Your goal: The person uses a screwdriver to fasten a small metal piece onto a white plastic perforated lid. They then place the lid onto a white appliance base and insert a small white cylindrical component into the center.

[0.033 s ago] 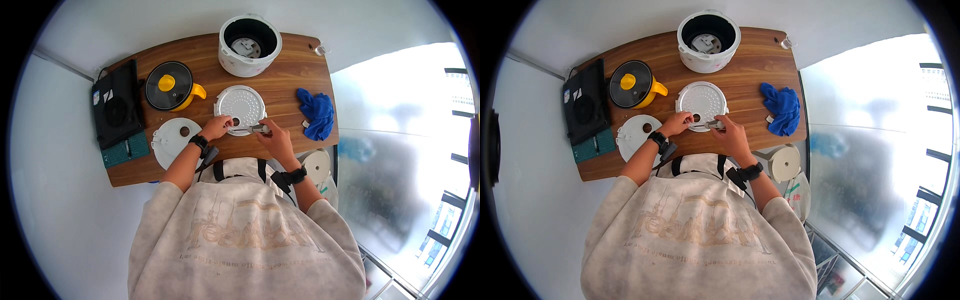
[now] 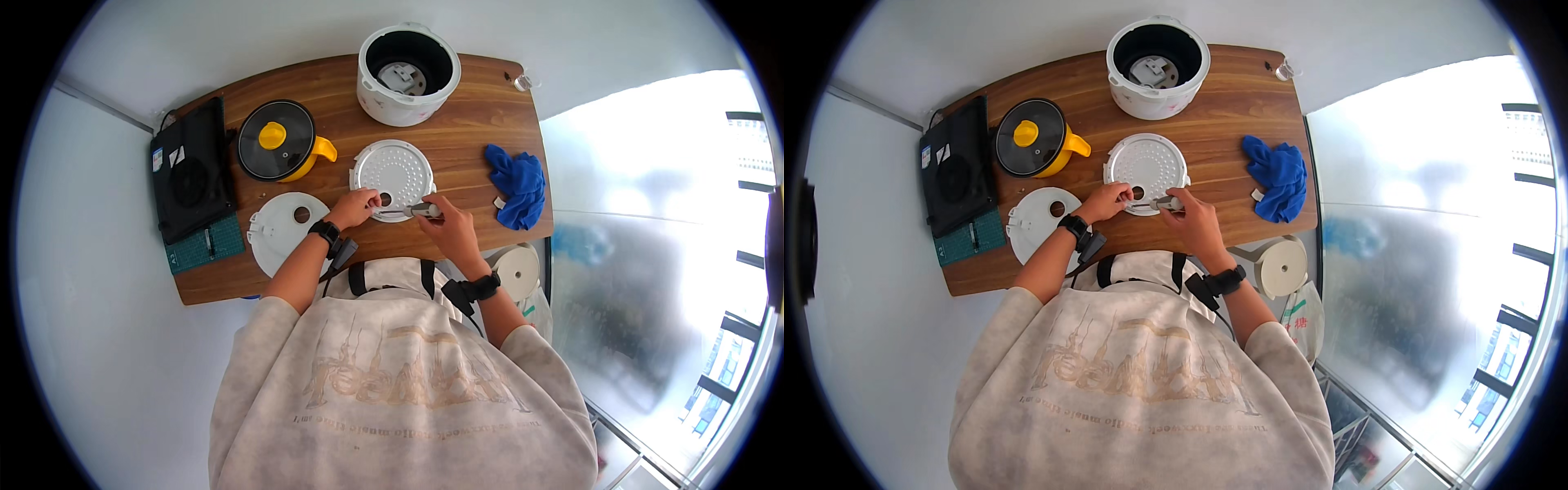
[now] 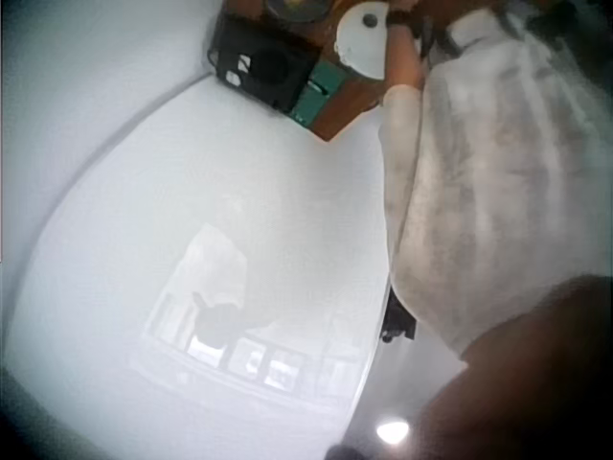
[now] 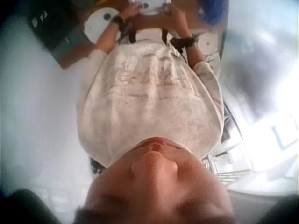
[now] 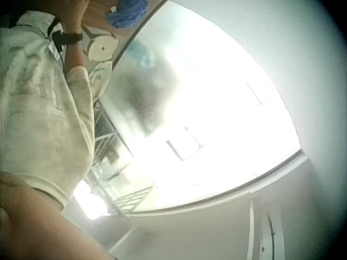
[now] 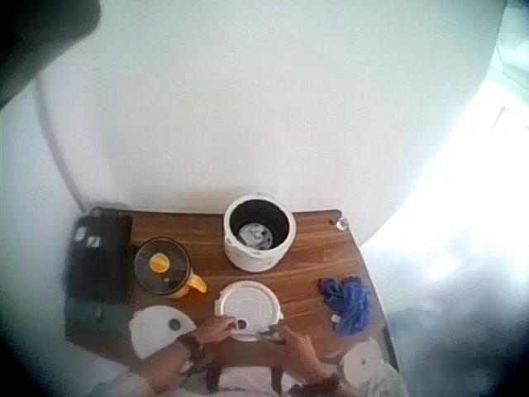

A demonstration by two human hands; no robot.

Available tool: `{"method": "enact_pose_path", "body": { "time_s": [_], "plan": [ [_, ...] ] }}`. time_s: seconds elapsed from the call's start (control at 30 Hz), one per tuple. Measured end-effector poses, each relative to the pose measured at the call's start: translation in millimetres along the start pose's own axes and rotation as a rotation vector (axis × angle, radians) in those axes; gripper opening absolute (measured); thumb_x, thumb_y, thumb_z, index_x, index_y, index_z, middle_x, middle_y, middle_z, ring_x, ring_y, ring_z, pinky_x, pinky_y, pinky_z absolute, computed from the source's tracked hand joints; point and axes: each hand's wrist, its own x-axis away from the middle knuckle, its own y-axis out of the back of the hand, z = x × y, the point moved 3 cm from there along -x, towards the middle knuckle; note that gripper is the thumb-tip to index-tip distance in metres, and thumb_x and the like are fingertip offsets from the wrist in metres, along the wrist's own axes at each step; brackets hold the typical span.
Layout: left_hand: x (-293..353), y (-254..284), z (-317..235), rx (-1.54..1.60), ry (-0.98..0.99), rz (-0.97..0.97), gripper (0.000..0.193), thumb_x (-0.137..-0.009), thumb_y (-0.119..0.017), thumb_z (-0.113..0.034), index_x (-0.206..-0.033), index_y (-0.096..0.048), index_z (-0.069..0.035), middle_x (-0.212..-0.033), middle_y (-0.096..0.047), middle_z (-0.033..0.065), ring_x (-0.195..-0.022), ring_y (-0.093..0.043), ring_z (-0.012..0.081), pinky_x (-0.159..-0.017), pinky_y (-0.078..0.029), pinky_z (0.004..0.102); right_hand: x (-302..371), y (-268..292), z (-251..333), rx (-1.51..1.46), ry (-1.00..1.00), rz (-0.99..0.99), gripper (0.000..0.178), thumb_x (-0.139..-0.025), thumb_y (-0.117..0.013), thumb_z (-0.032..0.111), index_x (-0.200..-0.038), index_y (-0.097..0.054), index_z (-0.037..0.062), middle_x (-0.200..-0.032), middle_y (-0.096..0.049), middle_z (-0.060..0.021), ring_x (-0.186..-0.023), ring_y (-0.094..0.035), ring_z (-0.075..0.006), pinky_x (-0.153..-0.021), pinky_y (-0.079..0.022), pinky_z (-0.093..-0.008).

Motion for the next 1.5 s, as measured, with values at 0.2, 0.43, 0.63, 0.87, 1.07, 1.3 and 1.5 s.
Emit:
{"method": "enact_pose_path", "body": {
  "time_s": [0.2,0.43,0.63,0.87,1.07,1.3,1.5],
  "plan": [
    [1.1,2.8,-3.6,0.004,-0.008,0.03,0.017,-0.08,-0.067,0.004,-0.095,-0.068,-0.006,-0.094,-0.062,0.0098,-0.09,-0.064,0.0237,-0.083,-0.052,0.0341,-2.2,-3.1,1.9,0.032,0.007,0.025,0.033,-0.084,-0.078,0.012,-0.113,-0.065,0.0039,-0.084,-0.073,-0.0146,-0.077,-0.075,-0.0217,-0.071,-0.059,-0.0311],
    [0.8,2.8,-2.2,0.0,-0.001,0.022,0.018,-0.081,-0.066,0.0,-0.094,-0.071,-0.011,-0.095,-0.065,0.0103,-0.092,-0.066,0.0276,-0.082,-0.052,0.0367,-1.3,-3.0,1.0,0.06,0.015,0.022,0.033,-0.084,-0.078,0.013,-0.113,-0.066,0.0036,-0.083,-0.073,-0.015,-0.076,-0.074,-0.0212,-0.07,-0.059,-0.0308],
    [1.0,3.6,-3.2,-0.041,0.0,0.027,0.018,-0.081,-0.063,-0.001,-0.093,-0.071,-0.011,-0.094,-0.064,0.01,-0.091,-0.066,0.0269,-0.081,-0.052,0.0366,-3.1,-5.5,-1.1,0.053,0.02,0.02,0.033,-0.084,-0.078,0.013,-0.114,-0.066,0.0035,-0.083,-0.073,-0.015,-0.075,-0.074,-0.0212,-0.071,-0.059,-0.0307],
    [1.2,3.6,-1.5,-0.047,-0.012,0.027,0.019,-0.081,-0.062,-0.001,-0.093,-0.072,-0.012,-0.094,-0.064,0.0099,-0.091,-0.066,0.0267,-0.081,-0.052,0.0369,-4.1,-7.1,0.9,0.046,-0.001,0.03,0.033,-0.084,-0.078,0.013,-0.114,-0.066,0.0033,-0.082,-0.073,-0.015,-0.076,-0.074,-0.0213,-0.071,-0.059,-0.0309],
    [1.5,3.6,-3.3,-0.075,0.014,0.033,0.017,-0.083,-0.064,-0.003,-0.093,-0.073,-0.013,-0.095,-0.063,0.0107,-0.091,-0.065,0.0281,-0.081,-0.052,0.0374,-3.7,-7.9,-0.9,0.048,-0.006,0.028,0.033,-0.084,-0.078,0.013,-0.113,-0.066,0.0033,-0.083,-0.073,-0.015,-0.076,-0.075,-0.0222,-0.072,-0.059,-0.0314],
    [1.7,4.9,-5.0,-0.075,0.027,0.043,0.016,-0.084,-0.064,-0.004,-0.093,-0.074,-0.014,-0.095,-0.063,0.0114,-0.091,-0.065,0.029,-0.081,-0.051,0.038,-3.9,-8.4,0.6,0.063,0.0,0.032,0.033,-0.085,-0.078,0.015,-0.113,-0.067,0.0035,-0.083,-0.073,-0.0154,-0.076,-0.075,-0.0228,-0.071,-0.059,-0.0318],
    [1.8,5.2,-6.1,-0.053,0.019,0.038,0.018,-0.083,-0.063,-0.003,-0.093,-0.074,-0.013,-0.095,-0.063,0.0118,-0.09,-0.065,0.0297,-0.081,-0.051,0.0378,-3.4,-9.2,3.1,0.042,0.013,0.025,0.034,-0.085,-0.078,0.015,-0.114,-0.066,0.0037,-0.083,-0.073,-0.0151,-0.075,-0.074,-0.0225,-0.071,-0.058,-0.0312]
  ]
}}
